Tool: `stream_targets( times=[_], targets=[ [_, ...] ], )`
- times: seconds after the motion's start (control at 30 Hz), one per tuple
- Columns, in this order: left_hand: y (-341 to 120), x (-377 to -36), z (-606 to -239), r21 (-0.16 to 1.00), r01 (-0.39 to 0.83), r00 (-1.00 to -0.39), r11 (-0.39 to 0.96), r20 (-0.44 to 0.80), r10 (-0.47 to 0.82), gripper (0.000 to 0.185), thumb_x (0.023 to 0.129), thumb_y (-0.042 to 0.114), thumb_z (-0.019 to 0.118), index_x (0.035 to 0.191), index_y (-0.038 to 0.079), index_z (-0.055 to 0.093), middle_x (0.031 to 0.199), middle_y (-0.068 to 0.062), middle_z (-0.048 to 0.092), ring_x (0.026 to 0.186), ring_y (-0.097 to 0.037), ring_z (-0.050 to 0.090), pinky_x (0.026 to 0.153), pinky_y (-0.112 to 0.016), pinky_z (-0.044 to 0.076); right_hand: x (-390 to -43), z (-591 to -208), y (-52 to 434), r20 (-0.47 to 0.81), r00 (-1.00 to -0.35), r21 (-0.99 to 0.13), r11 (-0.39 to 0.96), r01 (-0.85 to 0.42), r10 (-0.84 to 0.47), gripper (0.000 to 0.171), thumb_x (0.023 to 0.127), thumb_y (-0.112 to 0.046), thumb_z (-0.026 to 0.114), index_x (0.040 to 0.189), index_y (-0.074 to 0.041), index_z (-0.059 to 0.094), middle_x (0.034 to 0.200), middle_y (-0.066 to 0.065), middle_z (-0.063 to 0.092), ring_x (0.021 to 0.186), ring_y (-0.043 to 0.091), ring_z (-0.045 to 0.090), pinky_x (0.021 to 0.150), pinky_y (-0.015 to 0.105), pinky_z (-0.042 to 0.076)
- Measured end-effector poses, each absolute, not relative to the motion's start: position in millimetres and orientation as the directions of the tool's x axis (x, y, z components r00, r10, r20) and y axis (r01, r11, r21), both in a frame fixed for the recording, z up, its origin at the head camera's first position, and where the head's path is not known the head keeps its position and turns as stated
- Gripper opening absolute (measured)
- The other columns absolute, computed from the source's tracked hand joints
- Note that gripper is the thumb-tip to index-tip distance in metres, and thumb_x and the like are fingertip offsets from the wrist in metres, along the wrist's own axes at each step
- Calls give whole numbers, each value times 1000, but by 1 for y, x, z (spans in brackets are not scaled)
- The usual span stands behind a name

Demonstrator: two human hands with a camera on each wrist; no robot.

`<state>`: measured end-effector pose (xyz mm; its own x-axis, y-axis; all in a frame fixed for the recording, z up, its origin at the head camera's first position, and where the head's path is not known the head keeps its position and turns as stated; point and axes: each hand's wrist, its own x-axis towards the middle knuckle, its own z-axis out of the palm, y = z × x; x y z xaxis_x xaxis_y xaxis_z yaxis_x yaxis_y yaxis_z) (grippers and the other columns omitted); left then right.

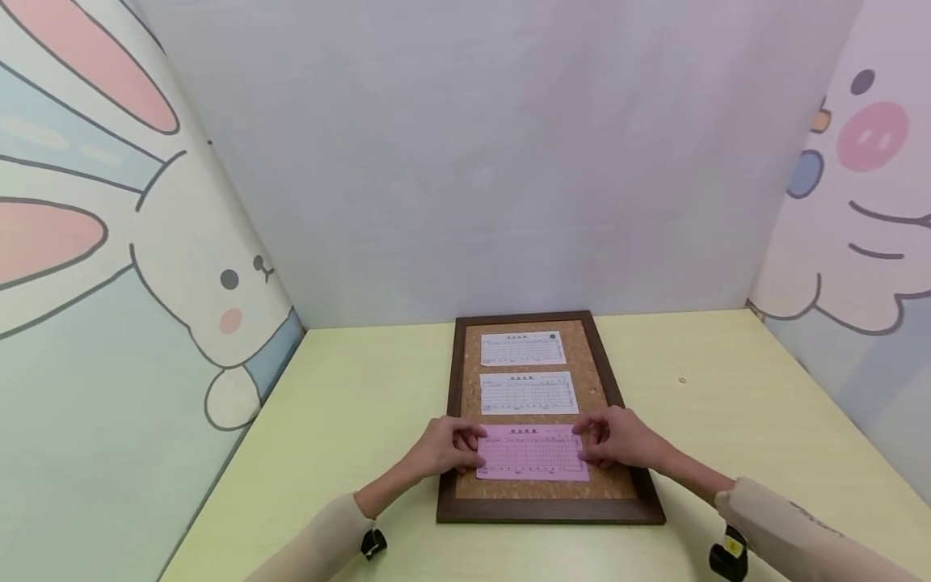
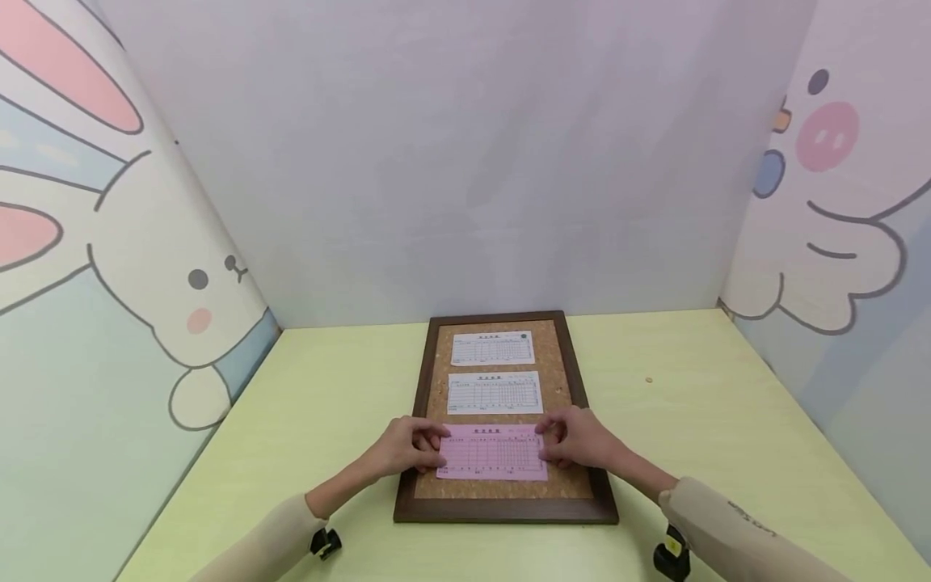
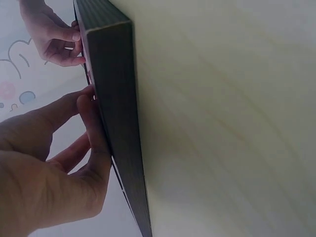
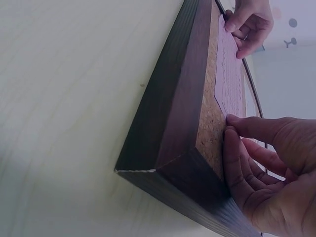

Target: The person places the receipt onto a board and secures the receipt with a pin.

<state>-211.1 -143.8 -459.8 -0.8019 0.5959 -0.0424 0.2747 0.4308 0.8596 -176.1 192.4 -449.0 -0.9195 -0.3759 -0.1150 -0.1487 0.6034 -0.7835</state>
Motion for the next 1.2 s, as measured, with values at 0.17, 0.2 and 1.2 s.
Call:
stream_targets(
  times=[0.17,0.2,1.2],
  targets=[
    [-141,-210,-460,867,236,-807,440,-77,585,32,81,-3,82,110,-8,70,81,-3,64,58,-4,59,52,-20,55,-172,-446,194,-128,-917,-789,599,-135,-377,30,84,-8,82,108,4,69,71,1,61,58,11,59,53,24,56],
    [-140,-210,-461,866,231,-809,443,-82,582,32,81,-3,82,110,-8,70,81,-4,65,58,-5,59,52,-20,55,-172,-445,195,-126,-917,-791,597,-137,-378,30,84,-8,82,108,4,69,72,1,61,58,11,59,53,24,56],
    [-144,-214,-466,857,249,-814,451,-67,577,32,81,0,83,110,-6,70,79,-3,63,58,-7,58,51,-19,53,-208,-430,285,224,-965,-555,796,-240,-135,17,94,-7,71,103,8,75,81,16,76,61,18,69,52,23,52]
  ],
)
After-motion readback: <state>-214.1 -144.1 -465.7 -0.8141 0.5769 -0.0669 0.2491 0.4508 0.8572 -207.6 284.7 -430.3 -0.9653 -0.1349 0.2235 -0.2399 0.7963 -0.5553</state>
